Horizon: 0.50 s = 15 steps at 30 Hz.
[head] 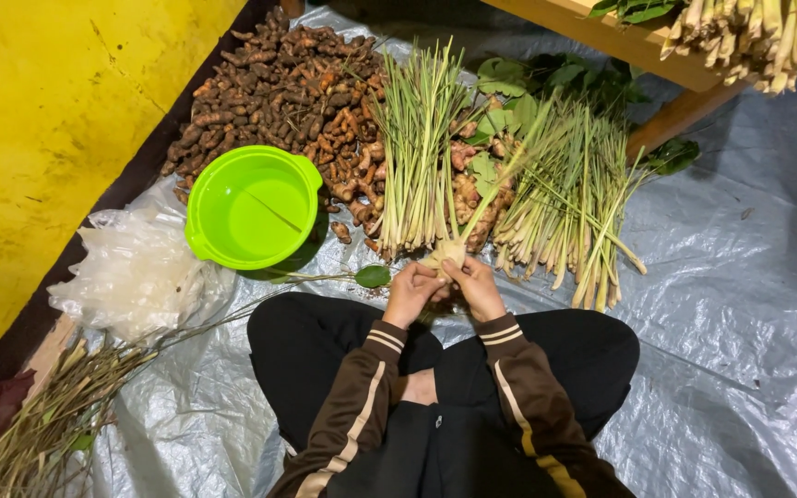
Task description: The person sits on a plastic sheet and peels the outer layers off lemongrass stalks by hand. They handle the stalks one at a time, removing the dry outer sheaths and placing the cleaned stalks into a pile.
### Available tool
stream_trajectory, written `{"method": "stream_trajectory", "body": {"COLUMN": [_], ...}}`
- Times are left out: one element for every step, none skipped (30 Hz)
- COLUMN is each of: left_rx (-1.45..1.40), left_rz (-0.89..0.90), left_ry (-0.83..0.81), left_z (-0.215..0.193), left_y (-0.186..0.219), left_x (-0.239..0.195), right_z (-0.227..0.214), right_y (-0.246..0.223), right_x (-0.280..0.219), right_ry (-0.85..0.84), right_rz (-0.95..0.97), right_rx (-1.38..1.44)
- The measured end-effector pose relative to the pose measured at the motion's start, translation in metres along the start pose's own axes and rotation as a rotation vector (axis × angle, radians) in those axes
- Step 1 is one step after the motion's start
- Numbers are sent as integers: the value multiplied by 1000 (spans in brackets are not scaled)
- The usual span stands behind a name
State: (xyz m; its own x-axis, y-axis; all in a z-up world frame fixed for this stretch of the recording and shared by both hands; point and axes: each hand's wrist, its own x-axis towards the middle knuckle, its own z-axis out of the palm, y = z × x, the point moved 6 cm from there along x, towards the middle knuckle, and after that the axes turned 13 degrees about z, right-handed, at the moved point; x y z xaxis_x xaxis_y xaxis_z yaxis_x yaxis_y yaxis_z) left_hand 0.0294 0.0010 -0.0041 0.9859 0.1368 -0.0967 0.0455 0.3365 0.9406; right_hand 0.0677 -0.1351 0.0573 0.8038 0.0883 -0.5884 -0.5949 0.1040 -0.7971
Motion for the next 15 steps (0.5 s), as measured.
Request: {"method": "stream_trajectory", "body": {"left_rx": [1, 74, 148, 148, 255, 363, 365, 367, 369, 369, 376, 382, 381, 361, 341], "left_rz": [1, 19, 36, 39, 107, 169, 165, 190, 216, 218, 221, 224, 225, 210, 194], "left_ry": [2, -3, -9, -11, 1, 16, 18, 10, 3, 1, -18, -35, -34, -14, 6], "left_z": [-6, -11, -16, -14, -13, -14, -12, -8, -4, -5, -4, -4, -6, -10, -13], "left_y": [0, -1, -2, 2, 9, 16, 21, 28, 36, 32, 28, 23, 15, 6, -3], "left_x": [3, 7, 11, 15, 19, 18, 20, 23, 26, 32, 37, 42, 46, 51, 55], "right_z": [-3, -6, -9, -5, 0, 5, 7, 10, 14, 5, -4, -14, -17, -20, -23], "right_y": [5, 8, 12, 9, 5, 5, 5, 1, -2, 21, 46, 71, 71, 72, 74], "right_x": [4, 8, 11, 5, -2, -11, -14, -17, -20, 1, 21, 42, 43, 46, 48], "right_ry": [-3, 4, 11, 12, -15, -45, -46, -61, -75, -74, -91, -108, -108, -104, -100], "right_rz": [0, -43, -85, -88, -103, -112, -107, -149, -191, -193, -171, -148, -149, -118, -86], "right_rx": [-1, -152, -303, -303, -277, -252, -252, -312, -372, -371, -307, -244, -245, -235, -225]}}
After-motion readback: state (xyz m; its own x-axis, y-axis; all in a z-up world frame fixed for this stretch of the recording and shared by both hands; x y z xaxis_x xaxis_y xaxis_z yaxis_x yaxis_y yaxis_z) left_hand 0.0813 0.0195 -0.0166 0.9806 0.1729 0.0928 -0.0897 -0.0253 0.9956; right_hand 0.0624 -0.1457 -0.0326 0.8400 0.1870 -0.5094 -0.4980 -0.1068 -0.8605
